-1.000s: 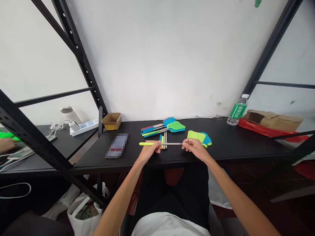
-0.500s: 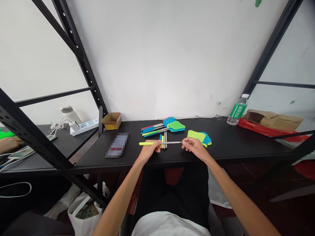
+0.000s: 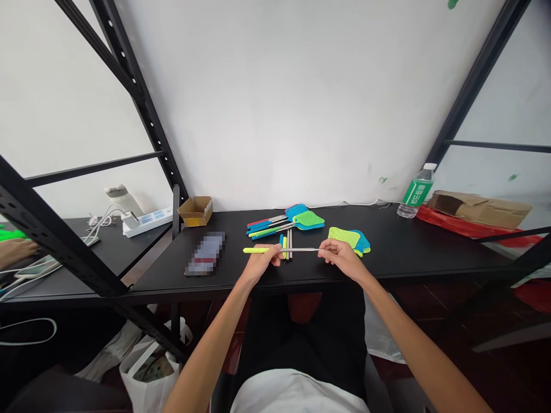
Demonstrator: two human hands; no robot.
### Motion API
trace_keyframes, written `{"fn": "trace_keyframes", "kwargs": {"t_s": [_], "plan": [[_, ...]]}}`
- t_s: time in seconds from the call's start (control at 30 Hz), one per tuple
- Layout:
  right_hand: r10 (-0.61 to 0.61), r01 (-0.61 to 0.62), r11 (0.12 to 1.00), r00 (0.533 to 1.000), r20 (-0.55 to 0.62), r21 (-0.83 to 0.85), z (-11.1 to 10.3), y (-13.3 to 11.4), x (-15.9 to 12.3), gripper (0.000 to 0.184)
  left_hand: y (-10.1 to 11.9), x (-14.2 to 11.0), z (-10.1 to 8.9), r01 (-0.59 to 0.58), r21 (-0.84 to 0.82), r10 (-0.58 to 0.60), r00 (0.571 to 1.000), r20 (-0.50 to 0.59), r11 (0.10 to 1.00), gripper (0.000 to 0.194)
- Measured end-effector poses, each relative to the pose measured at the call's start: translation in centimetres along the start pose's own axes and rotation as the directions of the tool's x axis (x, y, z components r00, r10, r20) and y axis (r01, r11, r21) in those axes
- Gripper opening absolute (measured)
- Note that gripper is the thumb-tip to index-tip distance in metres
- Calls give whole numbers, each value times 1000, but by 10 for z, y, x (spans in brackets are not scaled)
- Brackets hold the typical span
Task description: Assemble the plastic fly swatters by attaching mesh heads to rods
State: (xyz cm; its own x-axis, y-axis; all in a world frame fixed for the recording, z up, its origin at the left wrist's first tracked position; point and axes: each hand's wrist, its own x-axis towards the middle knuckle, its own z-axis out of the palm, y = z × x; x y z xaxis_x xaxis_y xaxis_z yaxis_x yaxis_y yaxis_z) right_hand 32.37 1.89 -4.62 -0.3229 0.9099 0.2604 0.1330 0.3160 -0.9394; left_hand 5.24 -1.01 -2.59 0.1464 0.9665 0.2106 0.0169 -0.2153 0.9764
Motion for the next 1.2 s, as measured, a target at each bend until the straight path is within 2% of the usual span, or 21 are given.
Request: {"fn": "trace_keyframes", "kwargs": {"t_s": [0.47,0.87,1.07,1.2], "plan": [[-4,4,998,1000,12,-55,0,0,-1,31,-1,0,0,-5,-1,5,1000,7,1000,37],[-55,61,989,997,48,-135,-1,-2,-2,34,2,-1,1,0,22,0,1000,5,1000,37],[-50,56,989,997,50,-137,0,-3,-1,41,2,0,1,-4,29,4,1000,9,1000,36],[-35,38,992,999,31,-116,0,-2,-1,39,0,0,0,-13,27,12,1000,16,1000,36]]}}
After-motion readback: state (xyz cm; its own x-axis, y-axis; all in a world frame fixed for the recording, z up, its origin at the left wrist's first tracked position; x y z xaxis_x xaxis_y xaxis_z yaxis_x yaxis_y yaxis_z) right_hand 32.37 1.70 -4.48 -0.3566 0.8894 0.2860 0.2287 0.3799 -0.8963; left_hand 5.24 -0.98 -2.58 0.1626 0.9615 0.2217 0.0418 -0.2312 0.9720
